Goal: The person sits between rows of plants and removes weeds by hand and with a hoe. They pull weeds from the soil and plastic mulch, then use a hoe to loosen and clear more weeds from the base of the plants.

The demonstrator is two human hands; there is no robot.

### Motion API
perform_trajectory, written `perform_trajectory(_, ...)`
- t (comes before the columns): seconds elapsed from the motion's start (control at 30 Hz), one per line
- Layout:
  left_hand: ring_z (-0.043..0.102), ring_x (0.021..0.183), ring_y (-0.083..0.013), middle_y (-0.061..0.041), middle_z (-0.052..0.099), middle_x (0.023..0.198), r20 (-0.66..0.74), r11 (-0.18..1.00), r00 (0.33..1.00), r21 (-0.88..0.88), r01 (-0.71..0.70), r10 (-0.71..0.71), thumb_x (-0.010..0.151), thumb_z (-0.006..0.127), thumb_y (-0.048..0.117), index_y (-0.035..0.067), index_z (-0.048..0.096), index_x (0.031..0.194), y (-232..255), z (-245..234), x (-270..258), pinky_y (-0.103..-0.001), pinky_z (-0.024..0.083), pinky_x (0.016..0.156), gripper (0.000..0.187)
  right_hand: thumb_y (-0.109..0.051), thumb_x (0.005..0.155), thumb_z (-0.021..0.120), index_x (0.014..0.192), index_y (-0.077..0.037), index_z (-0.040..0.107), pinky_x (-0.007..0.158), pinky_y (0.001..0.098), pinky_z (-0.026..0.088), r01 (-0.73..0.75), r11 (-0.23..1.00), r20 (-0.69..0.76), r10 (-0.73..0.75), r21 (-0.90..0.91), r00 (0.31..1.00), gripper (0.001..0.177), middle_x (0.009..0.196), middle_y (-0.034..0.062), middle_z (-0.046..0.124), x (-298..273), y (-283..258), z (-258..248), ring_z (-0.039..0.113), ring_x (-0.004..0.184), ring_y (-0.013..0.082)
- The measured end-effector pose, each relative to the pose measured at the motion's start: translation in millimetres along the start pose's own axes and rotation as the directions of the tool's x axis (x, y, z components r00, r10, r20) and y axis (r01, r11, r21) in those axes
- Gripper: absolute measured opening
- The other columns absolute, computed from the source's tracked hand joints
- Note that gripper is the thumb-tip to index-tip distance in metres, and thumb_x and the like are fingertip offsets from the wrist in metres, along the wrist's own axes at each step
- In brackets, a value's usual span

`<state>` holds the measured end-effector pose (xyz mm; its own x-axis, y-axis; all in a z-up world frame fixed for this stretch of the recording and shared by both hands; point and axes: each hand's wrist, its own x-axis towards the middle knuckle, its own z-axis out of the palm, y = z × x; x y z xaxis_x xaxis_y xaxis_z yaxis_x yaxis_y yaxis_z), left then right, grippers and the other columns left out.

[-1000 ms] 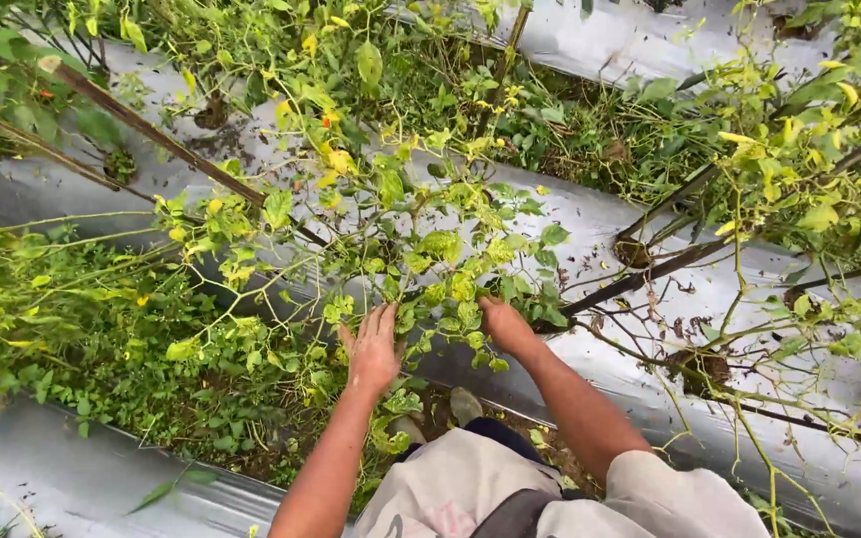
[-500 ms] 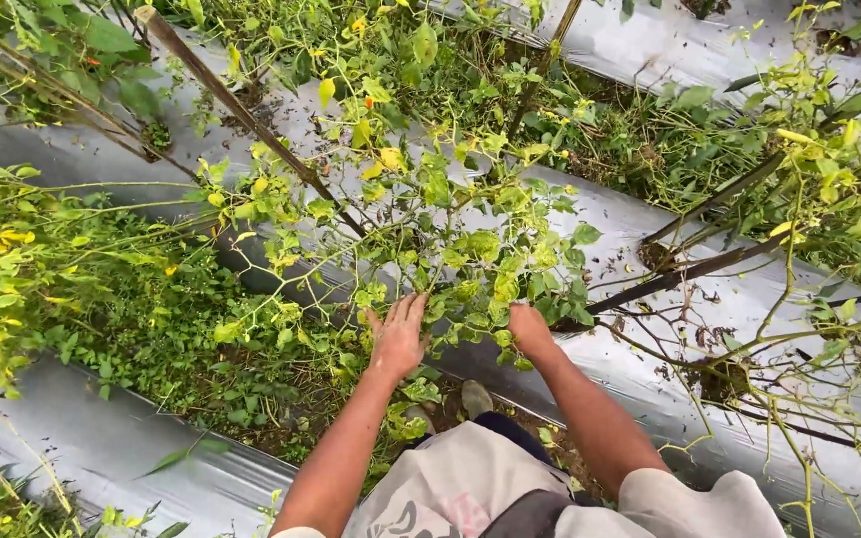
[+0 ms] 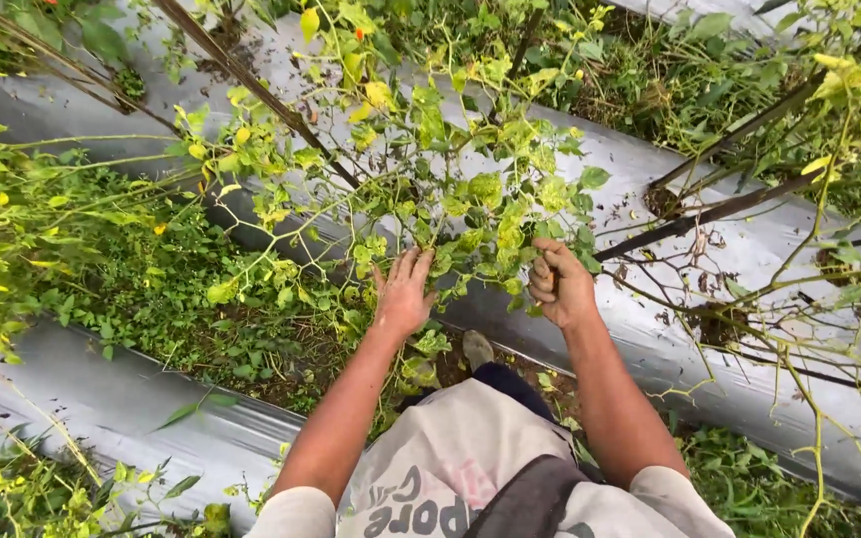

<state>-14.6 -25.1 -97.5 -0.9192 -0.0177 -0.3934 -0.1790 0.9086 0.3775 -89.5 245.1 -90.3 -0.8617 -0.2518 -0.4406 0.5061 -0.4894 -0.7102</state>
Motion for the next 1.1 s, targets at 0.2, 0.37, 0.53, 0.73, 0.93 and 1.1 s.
perform_trajectory(0.2, 0.026, 0.154, -0.0344, -0.014, 0.03, 0.164, -0.051, 0.999, 0.999, 0.031, -0.013, 0.015, 0.099, 0.063, 0.028, 0.024, 0.027, 0.162, 10.2, 8.5, -3.1, -0.074, 0.014, 0.12, 0.073, -0.011, 0.095, 0.051, 0.108, -0.009, 0.057, 0.033, 0.0134, 0.034, 0.071, 0.982, 0.143, -0.097, 0.177, 0.985, 0.014, 0.073, 0.0048, 0.048, -5.3, -14.1, -8.7, 0.048, 0.054, 0.0097)
perform_trajectory(0.37, 0.024, 0.154, -0.0376, -0.016, 0.026, 0.164, -0.082, 0.99, 0.995, 0.128, -0.051, 0.062, 0.097, 0.064, 0.023, 0.023, 0.028, 0.162, 1.7, 41.3, 5.6, -0.077, 0.015, 0.117, 0.074, -0.005, 0.092, 0.06, 0.105, -0.001, 0.065, 0.038, 0.0175, 0.036, 0.177, 0.983, 0.18, -0.183, 0.049, 0.967, 0.015, 0.06, 0.0134, 0.047, 6.9, -12.2, 11.1, 0.056, 0.059, 0.0216)
perform_trajectory(0.53, 0.026, 0.154, -0.0387, -0.018, 0.028, 0.164, -0.099, 0.99, 0.992, 0.124, -0.062, 0.074, 0.098, 0.06, 0.018, 0.022, 0.032, 0.161, -0.1, 56.6, 1.3, -0.078, 0.014, 0.116, 0.069, -0.03, 0.102, 0.064, 0.119, -0.001, 0.052, 0.042, 0.0283, 0.052, 0.074, 0.889, -0.171, -0.167, -0.452, 0.971, 0.036, 0.095, 0.0122, 0.055, 41.7, 0.6, 24.2, 0.059, 0.063, 0.018)
perform_trajectory(0.73, 0.025, 0.154, -0.0376, -0.017, 0.026, 0.164, -0.097, 0.989, 0.993, 0.136, -0.054, 0.067, 0.098, 0.059, 0.018, 0.023, 0.03, 0.161, -1.6, 62.6, 4.4, -0.078, 0.013, 0.116, 0.069, -0.024, 0.104, 0.068, 0.121, 0.008, 0.058, 0.053, 0.0343, 0.048, 0.059, 0.743, 0.0, -0.079, -0.667, 0.997, 0.037, 0.085, 0.0165, 0.062, 66.0, 21.3, 34.5, 0.06, 0.063, 0.0173)
perform_trajectory(0.93, 0.023, 0.155, -0.036, -0.015, 0.024, 0.165, -0.088, 0.991, 0.994, 0.123, -0.047, 0.058, 0.099, 0.057, 0.019, 0.025, 0.029, 0.161, -2.1, 65.8, 2.2, -0.078, 0.011, 0.116, 0.069, -0.008, 0.095, 0.064, 0.102, 0.006, 0.061, 0.048, 0.0333, 0.042, 0.023, 0.65, 0.005, -0.03, -0.76, 1.0, 0.016, 0.071, 0.0153, 0.06, 50.1, 10.6, 41.7, 0.051, 0.053, 0.0147)
perform_trajectory(1.1, 0.023, 0.155, -0.0326, -0.014, 0.028, 0.165, -0.061, 0.995, 0.998, 0.101, -0.025, 0.031, 0.1, 0.049, 0.014, 0.028, 0.03, 0.161, 5.1, 54.4, -7.5, -0.076, 0.01, 0.118, 0.065, -0.013, 0.097, 0.057, 0.08, 0.003, 0.062, 0.051, 0.0417, 0.033, 0.067, 0.388, 0.06, -0.032, -0.919, 0.998, 0.024, 0.061, 0.0177, 0.051, 47.4, 2.3, 18.0, 0.038, 0.053, 0.0176)
